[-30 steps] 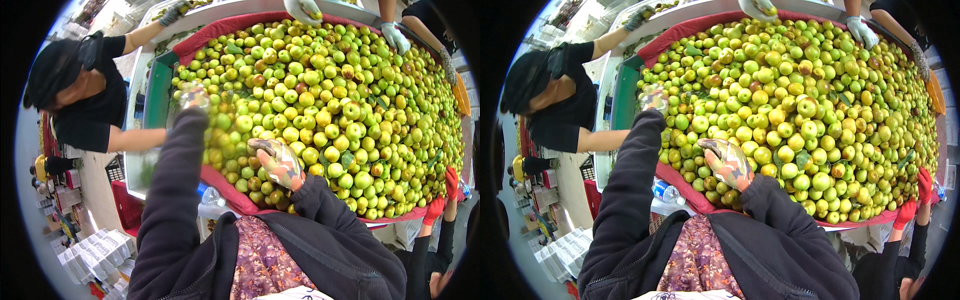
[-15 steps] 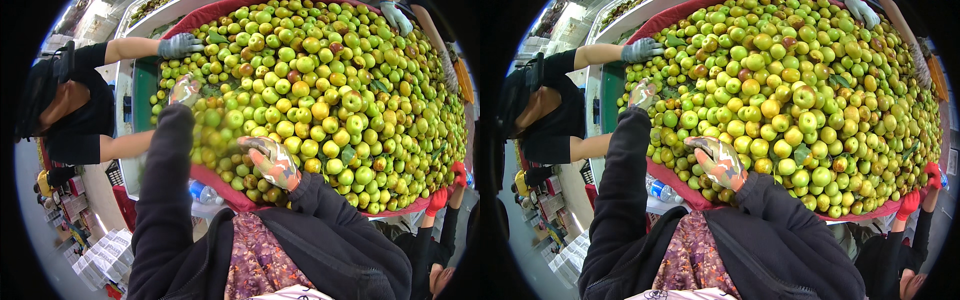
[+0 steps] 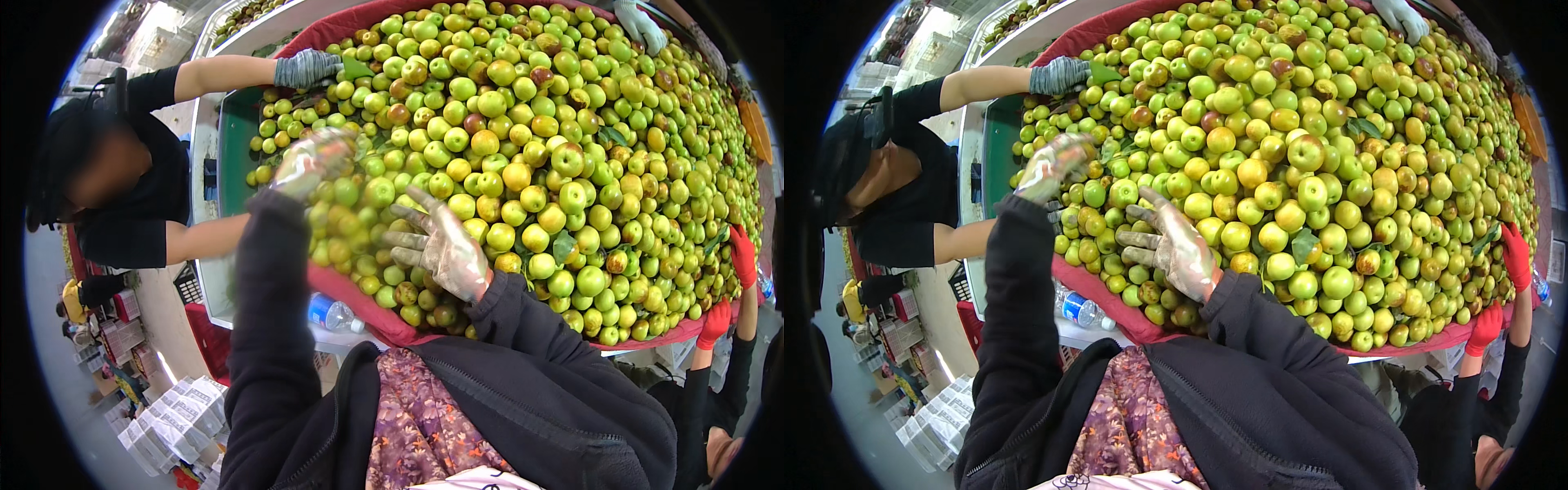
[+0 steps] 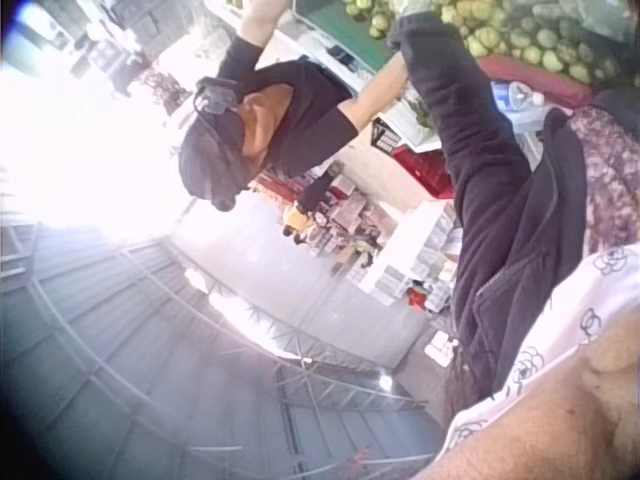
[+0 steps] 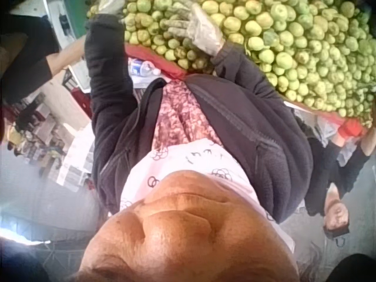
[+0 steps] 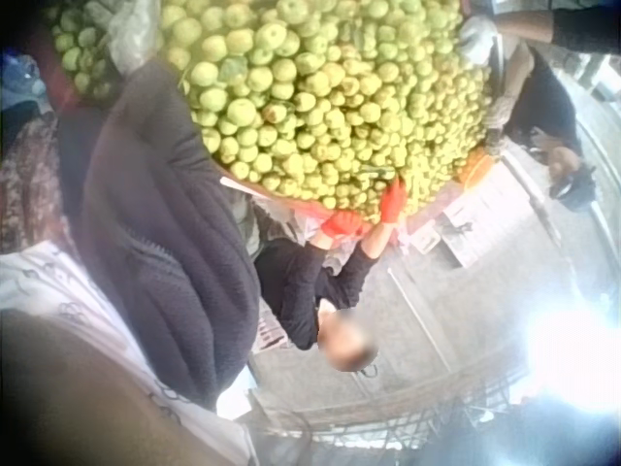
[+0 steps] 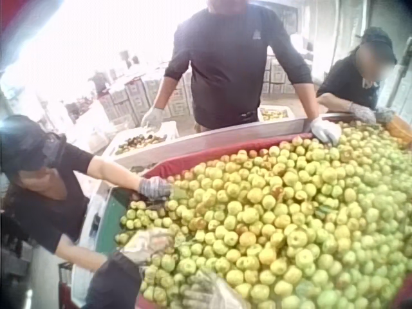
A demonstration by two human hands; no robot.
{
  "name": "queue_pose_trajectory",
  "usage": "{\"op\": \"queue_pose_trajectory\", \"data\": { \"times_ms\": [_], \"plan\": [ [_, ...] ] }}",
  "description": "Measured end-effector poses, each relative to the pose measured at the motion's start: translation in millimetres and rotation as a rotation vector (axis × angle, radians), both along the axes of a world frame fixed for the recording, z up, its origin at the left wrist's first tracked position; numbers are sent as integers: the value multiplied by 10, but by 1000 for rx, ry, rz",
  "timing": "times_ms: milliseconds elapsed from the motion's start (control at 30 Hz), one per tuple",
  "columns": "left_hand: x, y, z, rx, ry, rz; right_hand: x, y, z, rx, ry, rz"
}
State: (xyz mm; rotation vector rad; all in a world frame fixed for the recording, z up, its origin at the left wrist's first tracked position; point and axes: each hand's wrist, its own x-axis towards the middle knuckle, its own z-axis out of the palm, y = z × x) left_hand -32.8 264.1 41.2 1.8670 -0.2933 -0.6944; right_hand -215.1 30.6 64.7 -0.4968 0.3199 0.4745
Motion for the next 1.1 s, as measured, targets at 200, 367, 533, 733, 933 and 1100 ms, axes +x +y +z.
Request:
{"op": "queue_pose_trajectory", "data": {
  "times_ms": [200, 367, 533, 733, 933, 1100],
  "plan": [
    [101, -165, -205, 315, 166, 188, 9, -98, 44, 430, 184, -17],
    [135, -126, -348, 1015, -337, -221, -38, -80, 2, 381, 165, -31],
    [-91, -282, -320, 1013, -313, -378, -44, -49, -39, 192, 173, 34],
    [-138, -446, -103, 1043, -306, -321, -52, -28, 15, 171, 307, -127],
    [-318, -370, 428, -184, -68, -223, 41, -69, 80, 455, 146, -332],
    [36, -1086, 257, 229, -328, -86, 56, -146, 117, 632, 174, -247]
  ]
}}
